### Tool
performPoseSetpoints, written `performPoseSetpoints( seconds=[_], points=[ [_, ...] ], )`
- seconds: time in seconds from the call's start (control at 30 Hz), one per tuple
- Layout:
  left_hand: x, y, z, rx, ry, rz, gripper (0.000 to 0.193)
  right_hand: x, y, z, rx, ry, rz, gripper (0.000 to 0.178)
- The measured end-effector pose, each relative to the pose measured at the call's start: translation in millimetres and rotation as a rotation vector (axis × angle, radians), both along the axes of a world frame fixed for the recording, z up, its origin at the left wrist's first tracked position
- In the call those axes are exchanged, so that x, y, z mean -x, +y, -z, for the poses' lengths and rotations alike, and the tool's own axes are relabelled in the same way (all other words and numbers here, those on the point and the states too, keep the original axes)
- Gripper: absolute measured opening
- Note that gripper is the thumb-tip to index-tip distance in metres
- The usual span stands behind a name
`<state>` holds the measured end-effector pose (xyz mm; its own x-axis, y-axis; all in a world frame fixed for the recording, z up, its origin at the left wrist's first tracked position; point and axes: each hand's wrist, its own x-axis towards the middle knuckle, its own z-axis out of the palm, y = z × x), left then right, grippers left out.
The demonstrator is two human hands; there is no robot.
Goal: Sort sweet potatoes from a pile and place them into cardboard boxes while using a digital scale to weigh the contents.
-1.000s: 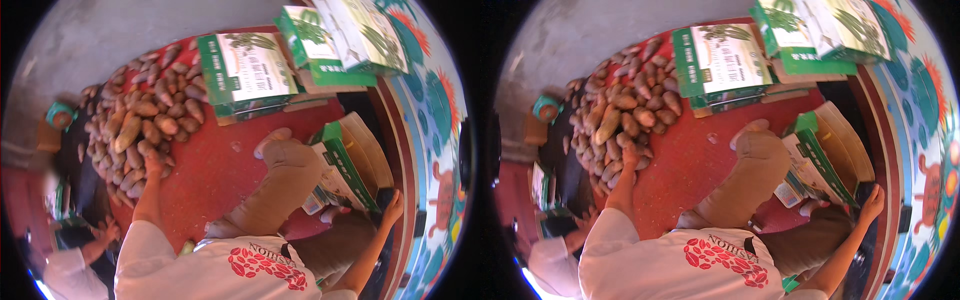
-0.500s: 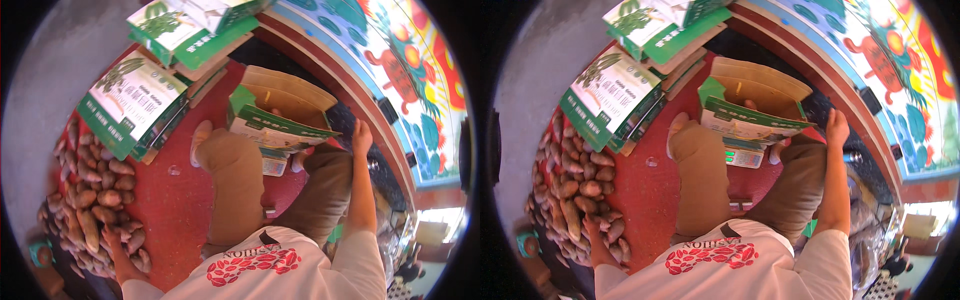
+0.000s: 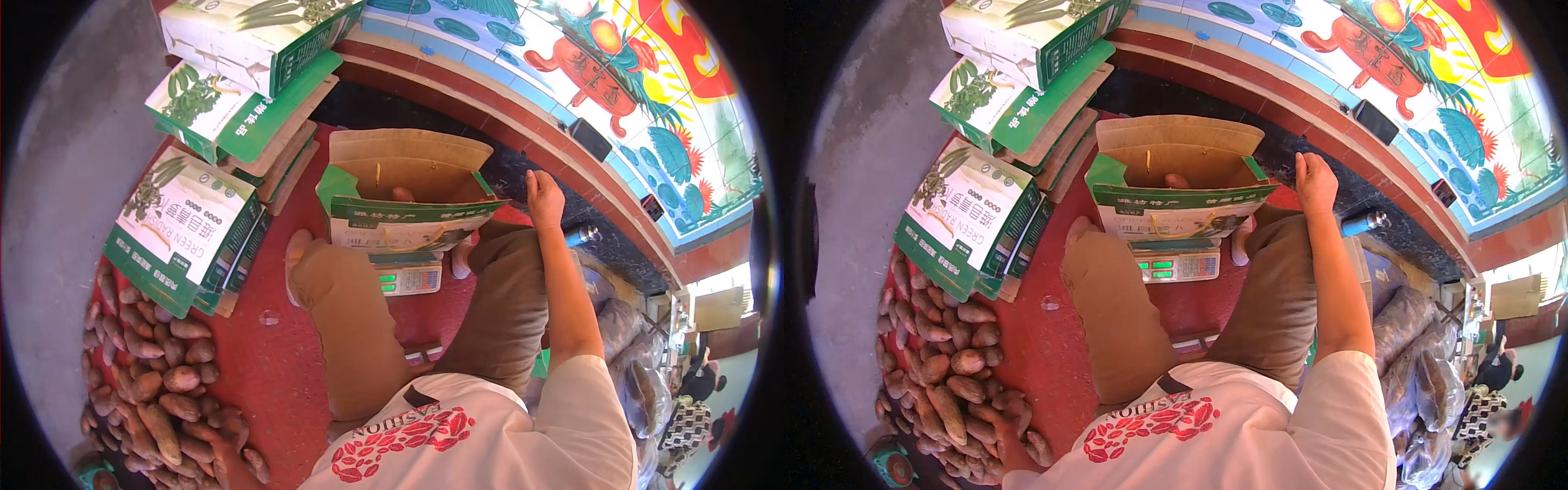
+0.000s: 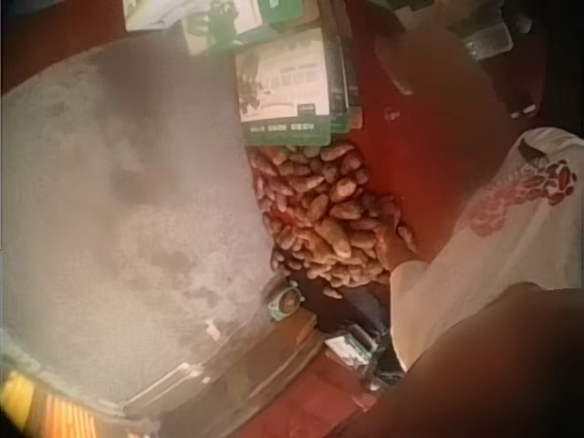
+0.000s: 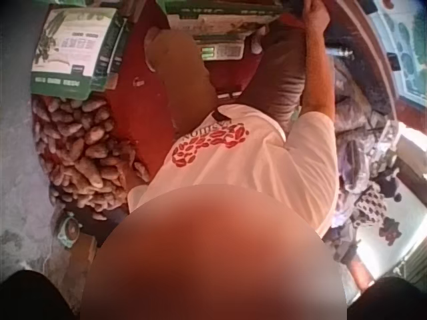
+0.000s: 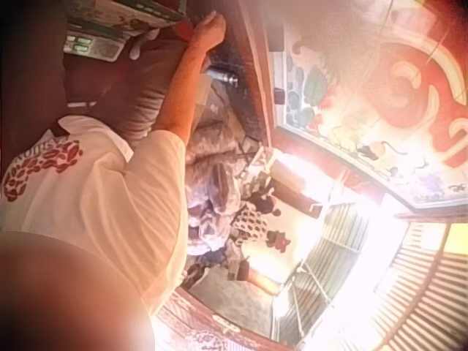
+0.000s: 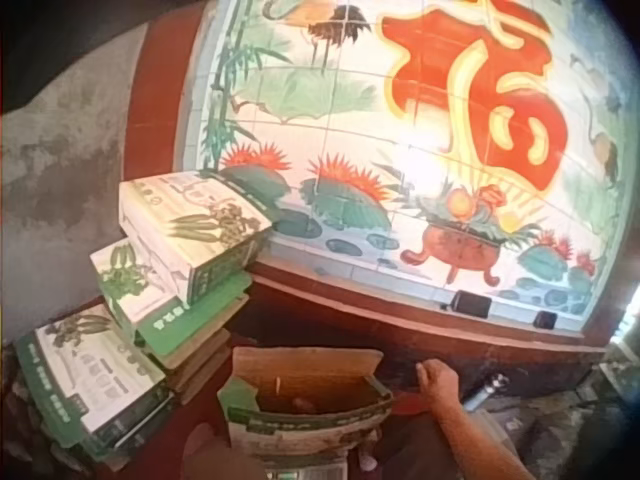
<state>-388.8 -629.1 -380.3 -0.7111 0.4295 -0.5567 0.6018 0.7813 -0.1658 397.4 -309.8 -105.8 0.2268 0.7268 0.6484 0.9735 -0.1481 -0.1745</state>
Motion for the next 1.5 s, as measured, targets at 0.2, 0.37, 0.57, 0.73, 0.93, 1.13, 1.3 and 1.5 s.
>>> performPoseSetpoints(
  seconds=[0.2, 0.37, 0.57, 0.73, 0.93, 1.13, 1.3, 1.5],
  points=[
    [-64.7, -4.3, 41.1, 0.100, -0.383, -0.091, 0.062, -1.1, -2.7, 0.8, -0.058, 0.019, -0.036, 0.024],
    [-94.9, 21.1, 57.5, 0.071, -0.488, -0.046, 0.064, 10.2, 3.7, -0.6, -0.156, 0.028, -0.094, 0.022],
    [-122.5, 36.5, 29.2, -0.111, -0.473, -0.030, 0.064, 47.0, 21.0, -0.1, -0.305, 0.111, -0.221, 0.015],
    [-139.1, 92.7, -4.7, -0.130, -0.412, 0.096, 0.065, 42.6, 0.4, -11.1, -0.419, 0.146, -0.179, 0.013],
    [-132.2, 112.3, -45.6, -0.251, -0.254, 0.307, 0.060, 30.4, -28.0, -29.1, -0.515, 0.242, -0.221, 0.008],
    [-137.1, 119.1, -40.5, -0.290, -0.308, 0.182, 0.055, -71.0, -97.0, 4.8, -0.253, 0.288, 0.068, 0.014],
    [-80.8, 102.1, 21.9, -0.463, -0.697, -0.001, 0.056, -110.9, -136.6, 48.9, 0.078, 0.381, 0.301, 0.013],
    [-161.8, 147.4, -56.9, -0.283, -0.265, 0.222, 0.066, -113.2, -152.3, 80.6, 0.058, 0.221, 0.241, 0.009]
  ],
)
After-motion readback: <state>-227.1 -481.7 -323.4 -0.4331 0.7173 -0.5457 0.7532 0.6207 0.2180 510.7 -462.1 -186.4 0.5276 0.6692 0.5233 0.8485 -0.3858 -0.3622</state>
